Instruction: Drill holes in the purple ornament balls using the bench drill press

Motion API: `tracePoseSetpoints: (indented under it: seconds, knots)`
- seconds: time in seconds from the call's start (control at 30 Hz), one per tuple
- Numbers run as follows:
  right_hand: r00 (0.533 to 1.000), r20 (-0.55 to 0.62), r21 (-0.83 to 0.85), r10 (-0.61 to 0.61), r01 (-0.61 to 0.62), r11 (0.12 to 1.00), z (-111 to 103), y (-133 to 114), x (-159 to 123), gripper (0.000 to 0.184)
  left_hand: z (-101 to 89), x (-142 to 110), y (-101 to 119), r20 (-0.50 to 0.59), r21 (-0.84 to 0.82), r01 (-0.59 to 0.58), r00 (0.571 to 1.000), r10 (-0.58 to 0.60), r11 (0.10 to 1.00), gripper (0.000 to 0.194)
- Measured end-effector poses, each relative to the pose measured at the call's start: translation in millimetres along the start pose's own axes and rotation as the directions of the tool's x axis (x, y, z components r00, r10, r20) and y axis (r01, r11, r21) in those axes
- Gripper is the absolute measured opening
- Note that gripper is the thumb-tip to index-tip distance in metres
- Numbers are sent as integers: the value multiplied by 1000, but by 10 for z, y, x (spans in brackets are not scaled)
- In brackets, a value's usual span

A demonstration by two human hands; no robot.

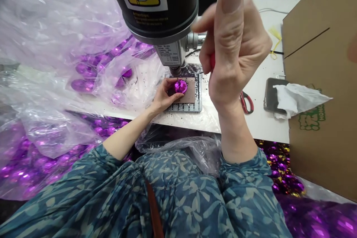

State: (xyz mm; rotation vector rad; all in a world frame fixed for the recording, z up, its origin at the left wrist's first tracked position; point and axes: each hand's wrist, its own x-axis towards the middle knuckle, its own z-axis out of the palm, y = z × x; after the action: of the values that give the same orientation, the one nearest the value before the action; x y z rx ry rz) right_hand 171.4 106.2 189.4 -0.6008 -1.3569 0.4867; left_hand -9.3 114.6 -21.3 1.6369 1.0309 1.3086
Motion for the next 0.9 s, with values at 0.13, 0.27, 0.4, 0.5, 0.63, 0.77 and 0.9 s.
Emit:
tracePoseSetpoints:
  seconds: [0.13, 0.27, 0.4, 0.5, 0.63, 0.77, 0.9]
  knots:
    - [998, -50, -23, -36, 35, 999, 33, -8, -88, 29, -10, 1, -60, 20, 22, -54, 998, 54, 998, 64]
    - [998, -60, -6, -33, 33, 999, 28, 100, -173, 27, -21, 3, -92, 29, 56, -109, 994, 108, 992, 64]
    - [988, -12, -50, -151, 150, 987, -60, 310, -237, 32, -22, 4, -99, 17, 99, -133, 991, 132, 986, 63]
    - [973, 14, -55, -232, 232, 971, -153, 490, -281, 32, -19, 3, -100, 6, 120, -127, 992, 127, 985, 63]
    - [963, -18, -87, -269, 266, 960, -225, 703, -380, 37, -16, -1, -94, 0, 105, -106, 994, 107, 989, 63]
    - [941, -16, -11, -337, 337, 941, -148, 658, -380, 30, -15, -9, -95, -3, 89, -108, 994, 109, 990, 63]
    - [963, -71, 5, -260, 261, 965, 47, 242, -73, 26, -18, 2, -99, 9, 117, -107, 994, 107, 987, 61]
